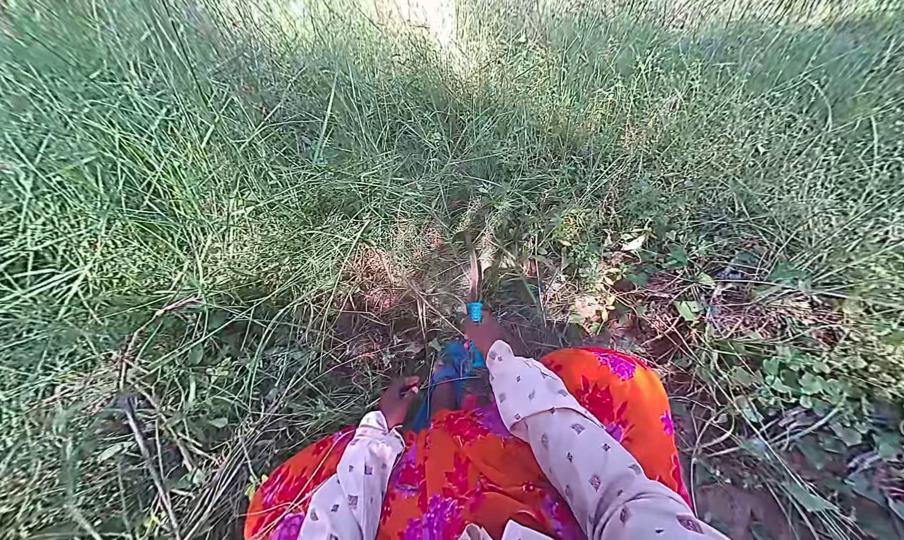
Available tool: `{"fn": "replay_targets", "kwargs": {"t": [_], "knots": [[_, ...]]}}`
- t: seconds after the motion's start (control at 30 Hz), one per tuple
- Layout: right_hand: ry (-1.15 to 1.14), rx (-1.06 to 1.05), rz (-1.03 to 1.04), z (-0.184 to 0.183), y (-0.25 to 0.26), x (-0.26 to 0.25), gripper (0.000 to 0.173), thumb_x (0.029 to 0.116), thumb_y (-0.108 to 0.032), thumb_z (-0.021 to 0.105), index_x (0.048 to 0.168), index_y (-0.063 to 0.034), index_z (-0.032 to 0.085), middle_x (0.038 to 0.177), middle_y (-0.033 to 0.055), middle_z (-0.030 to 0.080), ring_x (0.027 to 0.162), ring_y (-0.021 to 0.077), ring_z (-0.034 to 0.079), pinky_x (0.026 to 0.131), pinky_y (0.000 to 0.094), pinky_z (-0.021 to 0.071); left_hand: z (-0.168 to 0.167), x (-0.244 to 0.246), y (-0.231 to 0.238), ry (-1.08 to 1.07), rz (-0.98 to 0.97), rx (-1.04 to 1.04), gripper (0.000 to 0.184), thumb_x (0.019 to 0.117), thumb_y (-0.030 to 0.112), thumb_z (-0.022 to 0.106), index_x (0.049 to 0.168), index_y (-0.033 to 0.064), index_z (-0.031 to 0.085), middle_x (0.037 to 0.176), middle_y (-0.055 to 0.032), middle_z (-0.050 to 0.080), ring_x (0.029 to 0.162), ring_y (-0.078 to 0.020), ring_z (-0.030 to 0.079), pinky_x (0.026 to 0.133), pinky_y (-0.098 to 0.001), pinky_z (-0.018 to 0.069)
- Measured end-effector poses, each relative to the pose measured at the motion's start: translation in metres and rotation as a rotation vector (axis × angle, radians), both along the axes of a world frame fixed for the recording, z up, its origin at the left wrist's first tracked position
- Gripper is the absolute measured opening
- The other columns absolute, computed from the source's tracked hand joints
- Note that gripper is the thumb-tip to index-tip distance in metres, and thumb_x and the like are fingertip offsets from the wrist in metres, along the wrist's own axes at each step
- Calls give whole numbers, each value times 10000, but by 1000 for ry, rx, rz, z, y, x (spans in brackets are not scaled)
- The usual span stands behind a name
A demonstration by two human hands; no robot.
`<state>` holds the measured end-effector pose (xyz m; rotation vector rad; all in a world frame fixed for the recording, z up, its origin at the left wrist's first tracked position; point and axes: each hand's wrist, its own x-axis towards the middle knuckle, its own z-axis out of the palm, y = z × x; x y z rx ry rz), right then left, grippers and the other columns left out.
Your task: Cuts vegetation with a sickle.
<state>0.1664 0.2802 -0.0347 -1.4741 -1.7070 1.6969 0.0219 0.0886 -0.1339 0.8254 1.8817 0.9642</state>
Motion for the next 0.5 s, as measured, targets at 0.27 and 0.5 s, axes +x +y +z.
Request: {"fn": "replay_targets", "kwargs": {"t": [0.27,0.5], "knots": [[-80,-50,-412,-49,82,36,490,1071,-270,565,1450,24,467,1214,230,643,1025,288,670,906,436,546,17,5,3,-59,48,7,383,1077,75,488,1438,-51,503,1393,-253,588,1260,-318,607,1085,-437,468],[162,-33,-549,-52,75,17,475,1083,-298,550,1448,-1,488,1125,252,640,850,305,655,769,456,554,3,5,-3,-77,103,30,364,1055,51,533,1400,-66,533,1373,-265,599,1271,-323,605,1102,-425,465]]}}
